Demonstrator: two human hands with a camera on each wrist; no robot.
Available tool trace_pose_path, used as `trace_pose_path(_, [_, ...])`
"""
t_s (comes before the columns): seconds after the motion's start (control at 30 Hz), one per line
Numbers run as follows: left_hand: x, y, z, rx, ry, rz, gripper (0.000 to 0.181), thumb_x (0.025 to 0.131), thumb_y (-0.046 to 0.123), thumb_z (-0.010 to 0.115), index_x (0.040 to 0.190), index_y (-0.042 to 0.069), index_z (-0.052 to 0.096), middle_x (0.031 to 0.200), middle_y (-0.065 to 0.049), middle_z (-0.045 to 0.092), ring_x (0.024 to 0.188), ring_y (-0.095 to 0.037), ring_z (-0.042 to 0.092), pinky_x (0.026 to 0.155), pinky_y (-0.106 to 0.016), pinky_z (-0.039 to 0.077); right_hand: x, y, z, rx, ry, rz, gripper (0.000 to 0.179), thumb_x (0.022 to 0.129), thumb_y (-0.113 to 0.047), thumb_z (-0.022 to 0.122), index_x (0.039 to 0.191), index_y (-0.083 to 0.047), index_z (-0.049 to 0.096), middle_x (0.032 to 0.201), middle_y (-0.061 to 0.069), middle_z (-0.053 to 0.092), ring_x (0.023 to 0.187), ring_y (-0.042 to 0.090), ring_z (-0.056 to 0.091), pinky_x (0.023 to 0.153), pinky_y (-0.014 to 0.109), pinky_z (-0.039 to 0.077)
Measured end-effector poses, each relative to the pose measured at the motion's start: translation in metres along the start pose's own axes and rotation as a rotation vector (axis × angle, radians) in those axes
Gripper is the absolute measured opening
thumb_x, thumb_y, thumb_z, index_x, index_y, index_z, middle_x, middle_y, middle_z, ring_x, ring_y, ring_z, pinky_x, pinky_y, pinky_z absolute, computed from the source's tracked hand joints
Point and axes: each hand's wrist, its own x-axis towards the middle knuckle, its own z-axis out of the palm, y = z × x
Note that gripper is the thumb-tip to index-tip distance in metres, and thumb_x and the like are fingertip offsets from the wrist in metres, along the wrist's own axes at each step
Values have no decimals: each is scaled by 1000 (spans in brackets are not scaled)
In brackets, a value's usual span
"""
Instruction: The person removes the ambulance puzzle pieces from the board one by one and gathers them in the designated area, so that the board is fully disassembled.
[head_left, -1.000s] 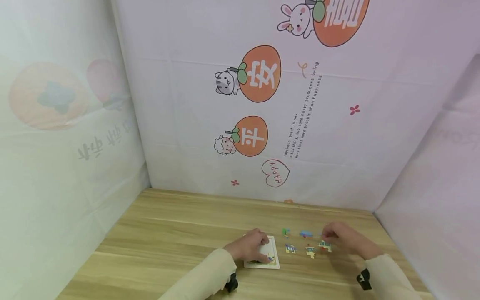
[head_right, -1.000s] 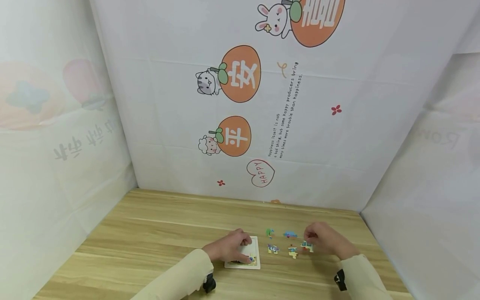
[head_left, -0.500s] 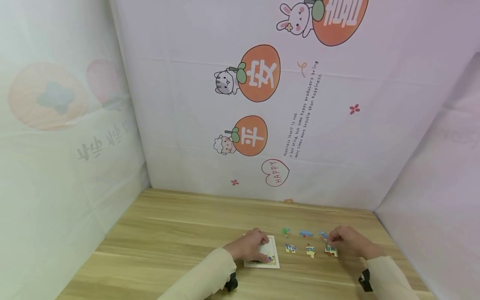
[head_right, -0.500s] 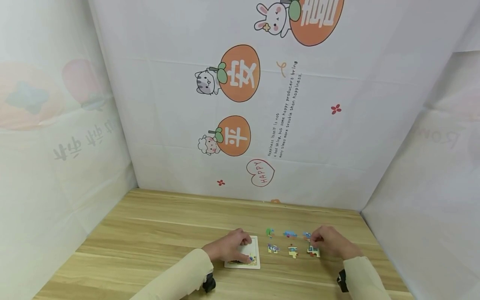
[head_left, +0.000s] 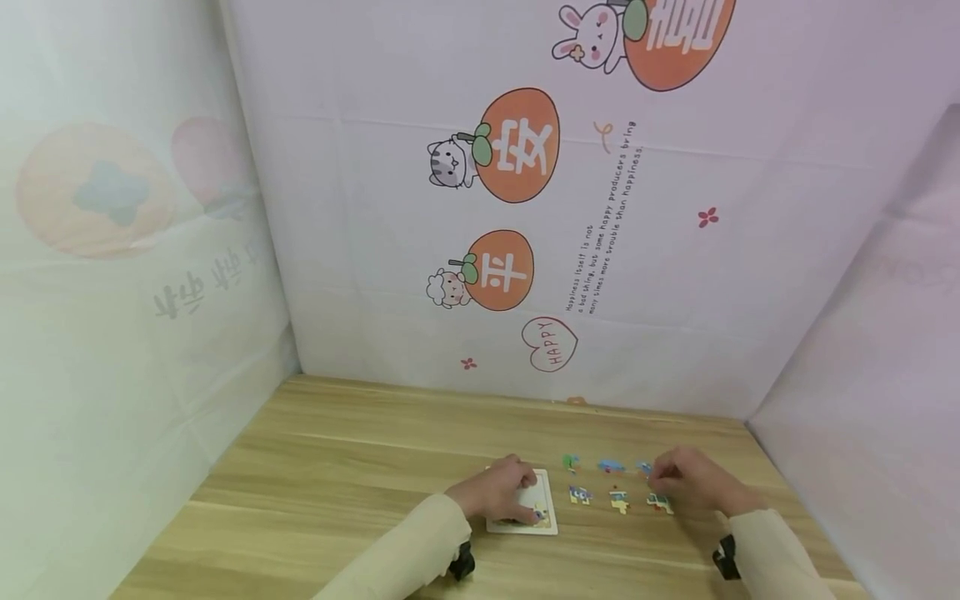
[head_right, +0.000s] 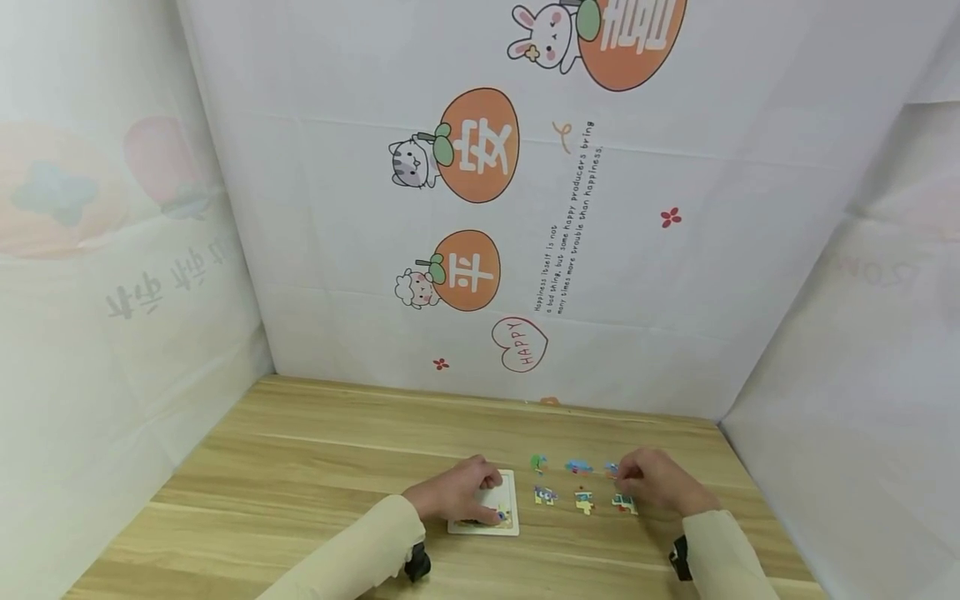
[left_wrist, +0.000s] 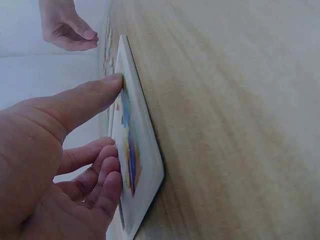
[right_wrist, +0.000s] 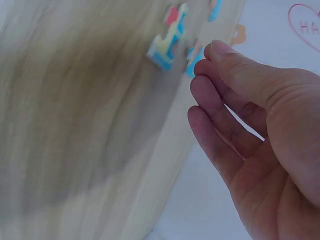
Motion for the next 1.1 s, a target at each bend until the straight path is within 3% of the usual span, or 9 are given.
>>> trace_pose_path(0.23, [-5, -2, -9, -8, -4, 20, 57, 91, 40, 84, 136, 9, 65, 120, 3, 60, 109, -5, 57, 101, -22, 53, 18, -36, 2, -40, -29, -4, 15, 94, -11, 77, 108, -5, 77, 105, 7, 78, 90, 10, 70, 79, 27, 60])
trace_pose_path(0.5, [-20, -18, -19, 38, 18, 51, 57, 92, 39, 83, 137, 9, 65, 118, 3, 61, 109, -5, 58, 101, -23, 53, 45, -79, 28, -4, -65, -36, 30, 92, -16, 80, 118, -1, 74, 114, 11, 76, 99, 21, 72, 86, 36, 62])
trace_pose_path(0.8, [-42, -30, -25, 60, 0, 77, 59, 88, 37, 86, 136, 9, 65, 118, 4, 61, 107, -4, 55, 99, -24, 52, 76, -127, 56, -93, -114, -236, 27, 88, -8, 82, 113, -1, 75, 108, 9, 76, 94, 17, 71, 83, 31, 62])
trace_pose_path(1.1, [-54, -35, -24, 31, -6, 81, 57, 89, 36, 86, 135, 9, 65, 117, 5, 58, 109, -4, 54, 98, -23, 52, 94, -170, 80, -109, -187, -223, 30, 90, -13, 84, 119, -9, 75, 116, 1, 75, 103, 9, 67, 91, 27, 60])
